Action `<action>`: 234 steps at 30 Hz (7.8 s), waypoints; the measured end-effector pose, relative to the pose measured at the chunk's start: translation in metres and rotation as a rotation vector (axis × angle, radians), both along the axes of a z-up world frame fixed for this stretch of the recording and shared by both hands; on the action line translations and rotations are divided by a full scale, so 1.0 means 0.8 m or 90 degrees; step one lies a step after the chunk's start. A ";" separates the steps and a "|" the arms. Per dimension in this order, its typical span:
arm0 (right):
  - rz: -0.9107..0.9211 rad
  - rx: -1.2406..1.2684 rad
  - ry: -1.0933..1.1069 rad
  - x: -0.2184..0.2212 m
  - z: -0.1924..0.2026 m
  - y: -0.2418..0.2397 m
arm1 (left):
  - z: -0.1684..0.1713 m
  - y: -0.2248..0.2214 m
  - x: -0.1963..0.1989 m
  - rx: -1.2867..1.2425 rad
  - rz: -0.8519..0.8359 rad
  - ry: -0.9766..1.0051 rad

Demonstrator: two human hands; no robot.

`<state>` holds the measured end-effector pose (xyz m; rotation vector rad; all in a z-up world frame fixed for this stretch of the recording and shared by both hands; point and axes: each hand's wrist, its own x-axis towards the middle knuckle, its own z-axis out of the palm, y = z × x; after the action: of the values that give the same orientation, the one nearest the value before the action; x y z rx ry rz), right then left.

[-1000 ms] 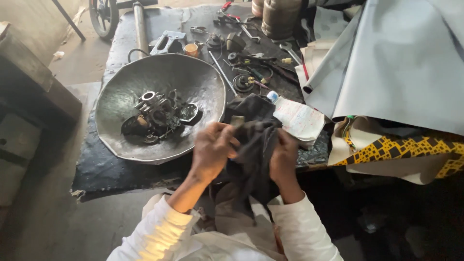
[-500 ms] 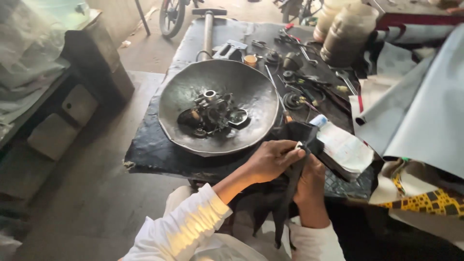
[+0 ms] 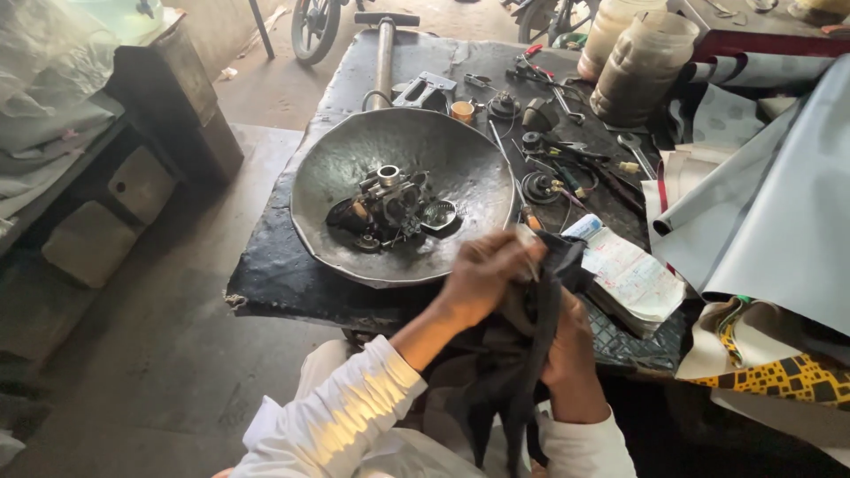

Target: Disassembling and inspecting a motorcycle carburetor in a metal bowl.

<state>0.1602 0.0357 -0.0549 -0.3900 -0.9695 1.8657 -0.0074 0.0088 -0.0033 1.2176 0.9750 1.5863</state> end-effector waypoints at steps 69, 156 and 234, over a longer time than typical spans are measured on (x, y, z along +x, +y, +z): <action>0.099 -0.084 0.026 -0.140 0.113 -0.006 | 0.032 -0.089 -0.167 0.177 0.012 -0.003; -0.352 0.335 -0.223 -0.160 0.097 -0.060 | 0.026 -0.102 -0.115 0.067 0.105 -0.220; 0.193 1.001 -0.888 -0.258 0.114 0.131 | 0.027 0.030 -0.362 0.163 0.429 0.095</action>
<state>-0.0459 0.1404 0.0360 -0.4868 -3.0628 0.2622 -0.2971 0.0330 0.0181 1.2633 1.4111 2.2181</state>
